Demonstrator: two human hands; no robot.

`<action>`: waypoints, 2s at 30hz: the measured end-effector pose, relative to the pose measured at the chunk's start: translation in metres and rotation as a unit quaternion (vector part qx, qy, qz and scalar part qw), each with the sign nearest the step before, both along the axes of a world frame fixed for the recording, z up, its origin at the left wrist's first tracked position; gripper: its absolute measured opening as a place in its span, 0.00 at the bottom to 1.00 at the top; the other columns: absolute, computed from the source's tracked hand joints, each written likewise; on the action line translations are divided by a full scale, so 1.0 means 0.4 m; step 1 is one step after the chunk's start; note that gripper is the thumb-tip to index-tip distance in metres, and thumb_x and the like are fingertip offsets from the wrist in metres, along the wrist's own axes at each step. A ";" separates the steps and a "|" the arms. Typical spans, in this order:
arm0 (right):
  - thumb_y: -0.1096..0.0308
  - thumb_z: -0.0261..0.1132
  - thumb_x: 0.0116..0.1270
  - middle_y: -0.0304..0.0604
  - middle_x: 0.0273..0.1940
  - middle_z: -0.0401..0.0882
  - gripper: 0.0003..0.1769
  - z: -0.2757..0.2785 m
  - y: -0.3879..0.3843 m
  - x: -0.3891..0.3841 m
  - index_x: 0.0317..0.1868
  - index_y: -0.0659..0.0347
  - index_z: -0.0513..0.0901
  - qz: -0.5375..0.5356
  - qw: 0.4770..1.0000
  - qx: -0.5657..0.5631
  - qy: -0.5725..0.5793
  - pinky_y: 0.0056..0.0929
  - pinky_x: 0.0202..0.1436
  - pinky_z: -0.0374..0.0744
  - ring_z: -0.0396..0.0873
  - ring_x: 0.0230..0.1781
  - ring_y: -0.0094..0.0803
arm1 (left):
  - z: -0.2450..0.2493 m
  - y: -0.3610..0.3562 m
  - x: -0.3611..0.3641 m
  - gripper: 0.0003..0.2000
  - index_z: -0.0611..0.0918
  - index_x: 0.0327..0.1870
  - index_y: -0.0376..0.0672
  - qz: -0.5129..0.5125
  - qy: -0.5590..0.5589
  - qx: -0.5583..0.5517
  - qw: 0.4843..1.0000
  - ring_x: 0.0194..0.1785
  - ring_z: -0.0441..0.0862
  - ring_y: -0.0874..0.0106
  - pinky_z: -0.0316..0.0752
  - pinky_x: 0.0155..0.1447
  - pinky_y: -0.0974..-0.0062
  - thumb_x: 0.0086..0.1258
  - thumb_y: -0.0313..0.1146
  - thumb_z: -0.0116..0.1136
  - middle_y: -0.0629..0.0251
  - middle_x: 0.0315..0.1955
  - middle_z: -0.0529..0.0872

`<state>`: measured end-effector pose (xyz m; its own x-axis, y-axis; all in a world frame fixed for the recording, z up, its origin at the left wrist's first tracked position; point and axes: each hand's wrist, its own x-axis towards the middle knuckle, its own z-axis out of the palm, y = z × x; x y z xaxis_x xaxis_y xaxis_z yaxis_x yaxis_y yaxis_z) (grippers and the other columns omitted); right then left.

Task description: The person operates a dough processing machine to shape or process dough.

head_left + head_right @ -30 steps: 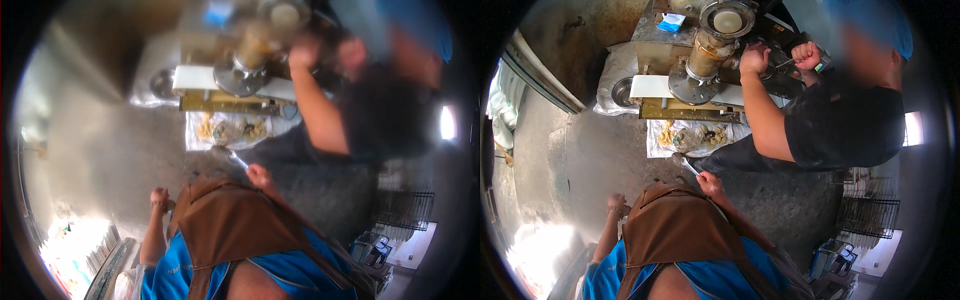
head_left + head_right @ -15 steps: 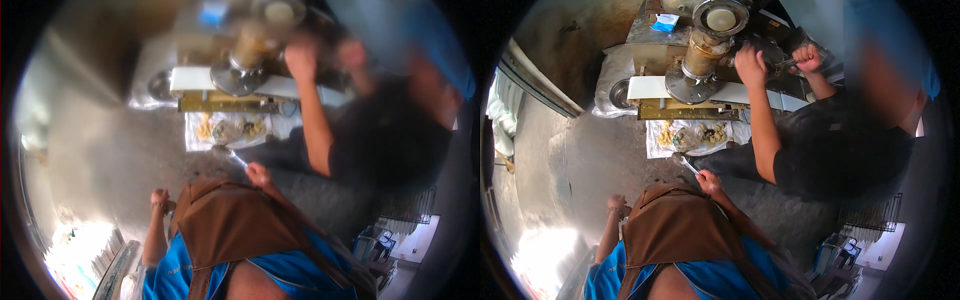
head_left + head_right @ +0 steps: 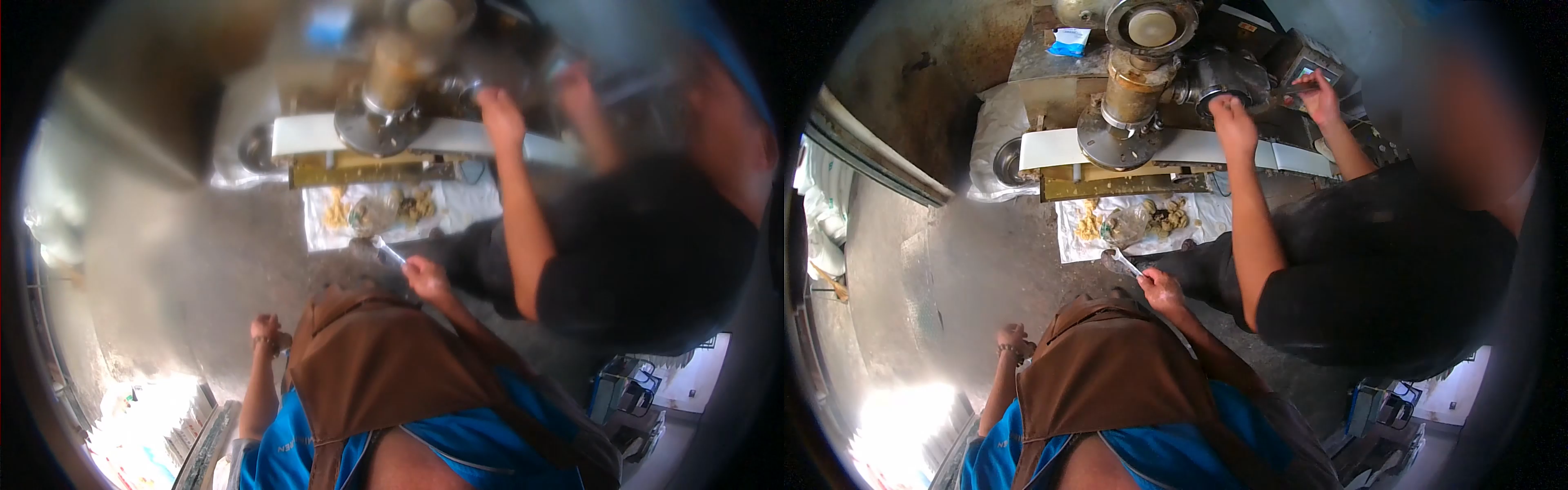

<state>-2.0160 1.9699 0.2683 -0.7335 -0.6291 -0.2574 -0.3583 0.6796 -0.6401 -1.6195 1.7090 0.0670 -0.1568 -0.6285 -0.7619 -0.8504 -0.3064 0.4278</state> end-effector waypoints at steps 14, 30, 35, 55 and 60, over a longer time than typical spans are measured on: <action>0.50 0.64 0.71 0.39 0.29 0.85 0.17 -0.029 0.021 0.032 0.46 0.54 0.86 -0.010 0.999 0.025 -0.030 0.32 0.34 0.80 0.83 0.28 0.29 | -0.005 0.015 0.017 0.17 0.84 0.49 0.37 -0.066 0.031 -0.029 0.997 0.36 0.89 0.65 0.83 0.45 0.68 0.68 0.42 0.61 0.58 0.32 0.91; 0.55 0.66 0.69 0.44 0.30 0.82 0.14 -0.138 0.012 0.064 0.41 0.58 0.83 -0.006 0.993 -0.072 -0.097 0.37 0.36 0.77 0.80 0.31 0.37 | 0.031 -0.034 0.038 0.20 0.86 0.49 0.35 -0.037 -0.010 -0.056 0.998 0.37 0.90 0.67 0.85 0.46 0.69 0.66 0.44 0.63 0.59 0.31 0.92; 0.58 0.64 0.72 0.37 0.25 0.79 0.13 -0.139 0.020 0.069 0.41 0.59 0.82 -0.021 0.988 -0.088 -0.122 0.31 0.30 0.74 0.76 0.24 0.25 | 0.067 -0.042 0.026 0.16 0.84 0.49 0.35 -0.037 -0.010 -0.068 0.997 0.28 0.87 0.66 0.84 0.32 0.66 0.71 0.39 0.62 0.54 0.31 0.91; 0.53 0.63 0.69 0.52 0.39 0.85 0.17 -0.035 0.078 0.037 0.45 0.58 0.84 -0.028 0.988 -0.037 -0.149 0.45 0.45 0.79 0.84 0.42 0.51 | 0.172 0.063 -0.060 0.19 0.86 0.47 0.34 -0.048 -0.029 -0.057 0.997 0.35 0.90 0.67 0.85 0.43 0.69 0.65 0.42 0.63 0.57 0.29 0.91; 0.53 0.64 0.69 0.51 0.40 0.85 0.16 -0.036 0.077 0.033 0.44 0.58 0.84 -0.024 0.988 -0.025 -0.153 0.46 0.45 0.79 0.84 0.43 0.51 | 0.180 0.070 -0.052 0.20 0.87 0.47 0.34 -0.080 -0.051 -0.078 0.992 0.36 0.90 0.68 0.84 0.44 0.69 0.65 0.43 0.62 0.59 0.27 0.91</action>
<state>-2.0029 2.0008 0.2538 -0.6549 -0.6136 -0.4412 -0.1117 0.6560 -0.7464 -1.6404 1.7370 0.1390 -0.1907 -0.7133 -0.6744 -0.9243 -0.1009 0.3681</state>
